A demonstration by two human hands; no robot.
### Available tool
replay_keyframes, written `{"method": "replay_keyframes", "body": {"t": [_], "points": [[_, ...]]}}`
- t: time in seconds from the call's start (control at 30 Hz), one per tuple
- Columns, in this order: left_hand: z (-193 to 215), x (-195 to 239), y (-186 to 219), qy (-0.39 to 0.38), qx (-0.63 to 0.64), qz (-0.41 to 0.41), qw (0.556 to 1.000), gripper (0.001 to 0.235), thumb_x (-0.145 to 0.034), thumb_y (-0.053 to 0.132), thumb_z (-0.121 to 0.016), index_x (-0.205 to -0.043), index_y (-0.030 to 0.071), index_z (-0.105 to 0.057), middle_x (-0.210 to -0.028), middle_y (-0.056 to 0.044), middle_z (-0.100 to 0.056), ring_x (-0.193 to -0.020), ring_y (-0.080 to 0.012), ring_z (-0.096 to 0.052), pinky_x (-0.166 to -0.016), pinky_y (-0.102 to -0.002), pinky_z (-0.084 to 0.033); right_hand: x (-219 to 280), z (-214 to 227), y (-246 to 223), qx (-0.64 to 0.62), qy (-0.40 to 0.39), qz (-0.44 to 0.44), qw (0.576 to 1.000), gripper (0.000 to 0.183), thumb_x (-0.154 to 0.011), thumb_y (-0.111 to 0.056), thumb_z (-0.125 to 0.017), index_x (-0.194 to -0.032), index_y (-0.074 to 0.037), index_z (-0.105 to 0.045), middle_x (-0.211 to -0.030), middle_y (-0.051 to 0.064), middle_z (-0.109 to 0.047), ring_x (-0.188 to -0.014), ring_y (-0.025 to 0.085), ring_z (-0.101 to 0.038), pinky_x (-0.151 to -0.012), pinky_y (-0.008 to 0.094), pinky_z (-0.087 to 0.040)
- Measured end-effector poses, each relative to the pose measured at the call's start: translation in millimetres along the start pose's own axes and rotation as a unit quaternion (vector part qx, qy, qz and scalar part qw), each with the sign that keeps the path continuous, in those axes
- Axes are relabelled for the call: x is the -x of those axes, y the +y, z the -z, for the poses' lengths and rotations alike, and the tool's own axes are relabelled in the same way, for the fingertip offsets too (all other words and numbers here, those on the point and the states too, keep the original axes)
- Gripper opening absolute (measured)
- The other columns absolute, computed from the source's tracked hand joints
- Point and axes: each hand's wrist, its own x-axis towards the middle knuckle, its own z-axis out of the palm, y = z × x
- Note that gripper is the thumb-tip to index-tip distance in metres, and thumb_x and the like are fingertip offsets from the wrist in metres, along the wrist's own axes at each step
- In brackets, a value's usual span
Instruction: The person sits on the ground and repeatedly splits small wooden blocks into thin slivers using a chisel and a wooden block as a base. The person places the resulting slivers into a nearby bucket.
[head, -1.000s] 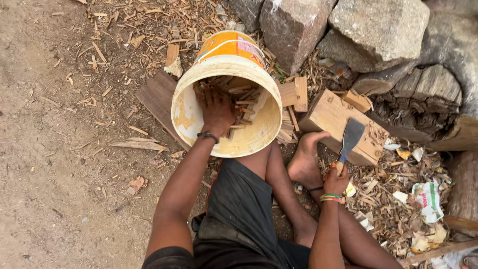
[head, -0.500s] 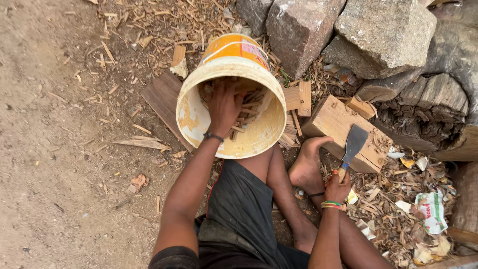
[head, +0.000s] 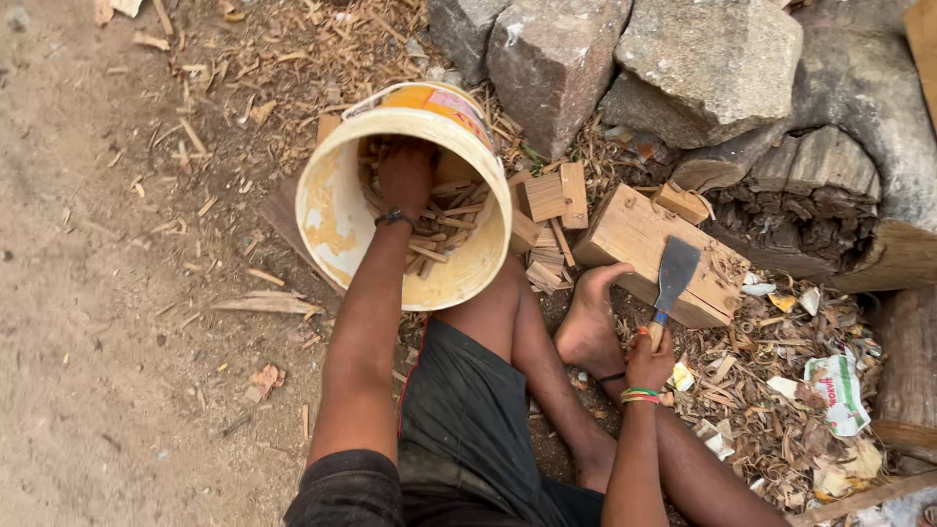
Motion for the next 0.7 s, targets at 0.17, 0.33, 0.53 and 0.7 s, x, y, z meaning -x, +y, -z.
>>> {"method": "replay_keyframes", "body": {"t": [0.17, 0.33, 0.53, 0.7], "points": [[26, 50, 29, 0.051, 0.063, -0.109, 0.991, 0.031, -0.079, 0.018, -0.067, -0.107, 0.015, -0.079, -0.105, -0.015, -0.075, -0.101, -0.0364, -0.066, -0.092, -0.050, -0.051, -4, -2, 8, -0.019, -0.006, 0.003, 1.000, 0.019, -0.101, -0.014, -0.060, -0.115, 0.000, -0.061, -0.072, 0.003, -0.060, -0.052, 0.009, -0.051, -0.045, 0.026, -0.040], [59, 94, 69, -0.096, 0.189, -0.083, 0.974, 0.023, -0.088, 0.018, -0.069, -0.108, 0.014, -0.079, -0.109, -0.013, -0.075, -0.103, -0.0357, -0.067, -0.095, -0.047, -0.053, -5, 0, 6, -0.028, -0.016, 0.008, 0.999, 0.019, -0.102, -0.015, -0.062, -0.113, 0.001, -0.060, -0.071, 0.003, -0.060, -0.053, 0.008, -0.051, -0.046, 0.026, -0.040], [85, 95, 71, -0.064, 0.224, -0.033, 0.972, 0.037, -0.084, 0.015, -0.068, -0.119, 0.006, -0.071, -0.126, -0.016, -0.069, -0.108, -0.0353, -0.067, -0.091, -0.045, -0.054, 1, 1, -2, 0.002, -0.013, 0.015, 1.000, 0.019, -0.102, -0.016, -0.062, -0.112, 0.000, -0.062, -0.071, 0.003, -0.061, -0.053, 0.008, -0.053, -0.046, 0.025, -0.041], [84, 67, 29, -0.021, 0.130, -0.005, 0.991, 0.036, -0.088, 0.004, -0.060, -0.120, 0.015, -0.074, -0.129, -0.013, -0.068, -0.113, -0.0356, -0.066, -0.097, -0.045, -0.053, -2, -1, 1, -0.024, -0.010, 0.026, 0.999, 0.019, -0.102, -0.017, -0.063, -0.112, -0.001, -0.061, -0.071, 0.003, -0.059, -0.054, 0.008, -0.052, -0.047, 0.025, -0.041]]}}
